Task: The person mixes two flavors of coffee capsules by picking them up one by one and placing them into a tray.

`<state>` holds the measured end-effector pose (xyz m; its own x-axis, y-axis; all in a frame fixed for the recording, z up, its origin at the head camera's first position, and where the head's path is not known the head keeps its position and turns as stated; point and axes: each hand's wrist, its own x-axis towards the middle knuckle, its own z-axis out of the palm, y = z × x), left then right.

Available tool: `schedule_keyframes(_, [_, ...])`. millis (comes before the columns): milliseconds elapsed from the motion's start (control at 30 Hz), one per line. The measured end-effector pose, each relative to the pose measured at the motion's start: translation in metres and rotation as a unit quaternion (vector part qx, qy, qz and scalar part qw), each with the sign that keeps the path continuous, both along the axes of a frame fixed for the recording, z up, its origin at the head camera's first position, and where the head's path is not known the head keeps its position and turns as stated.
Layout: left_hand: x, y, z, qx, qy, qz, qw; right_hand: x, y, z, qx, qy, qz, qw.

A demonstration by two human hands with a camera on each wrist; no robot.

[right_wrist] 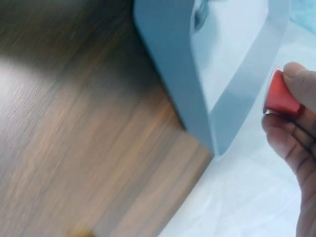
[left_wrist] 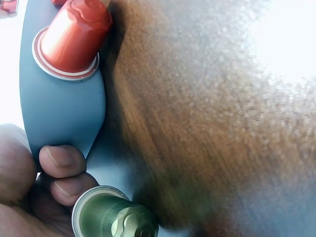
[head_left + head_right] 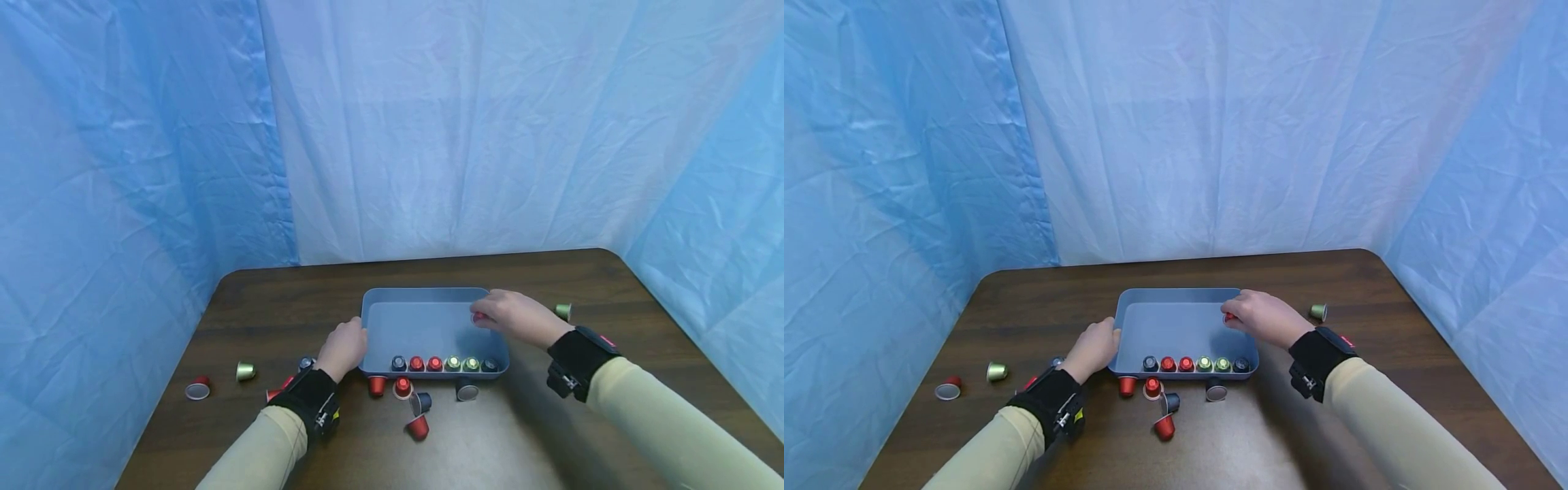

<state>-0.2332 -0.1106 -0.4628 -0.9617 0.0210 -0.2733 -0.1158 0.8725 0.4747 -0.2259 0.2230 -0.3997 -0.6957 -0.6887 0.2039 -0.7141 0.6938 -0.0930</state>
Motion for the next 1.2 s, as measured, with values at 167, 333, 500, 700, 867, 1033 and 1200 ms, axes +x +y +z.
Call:
schedule_keyframes(167, [-0.001,-0.001,0.000,-0.001,0.001,-0.001,1.0000,0.000,-0.023,0.000,0.003,-0.008,0.028,1.000])
schedule_keyframes(333, [-0.002,-0.001,-0.001,-0.006,0.000,-0.001,1.0000,-0.001,-0.046,-0.002,0.008,-0.006,0.060,0.998])
schedule_keyframes(500, [-0.001,0.000,0.000,-0.006,-0.007,0.007,0.9999,-0.001,-0.068,-0.004,0.010,-0.009,0.088,0.996])
schedule_keyframes(700, [0.000,0.000,0.002,-0.006,-0.006,0.004,1.0000,0.001,-0.093,-0.008,0.007,-0.020,0.110,0.994])
schedule_keyframes(867, [-0.001,0.001,-0.001,-0.013,-0.005,0.002,0.9999,0.001,-0.110,-0.011,0.018,-0.021,0.122,0.992])
schedule_keyframes(1033, [-0.003,0.001,-0.002,-0.013,-0.009,0.004,0.9999,0.003,-0.122,-0.013,0.029,-0.014,0.132,0.991])
schedule_keyframes(1200, [-0.002,0.000,-0.002,-0.009,-0.008,0.002,0.9999,0.004,-0.128,-0.018,0.026,-0.031,0.142,0.989])
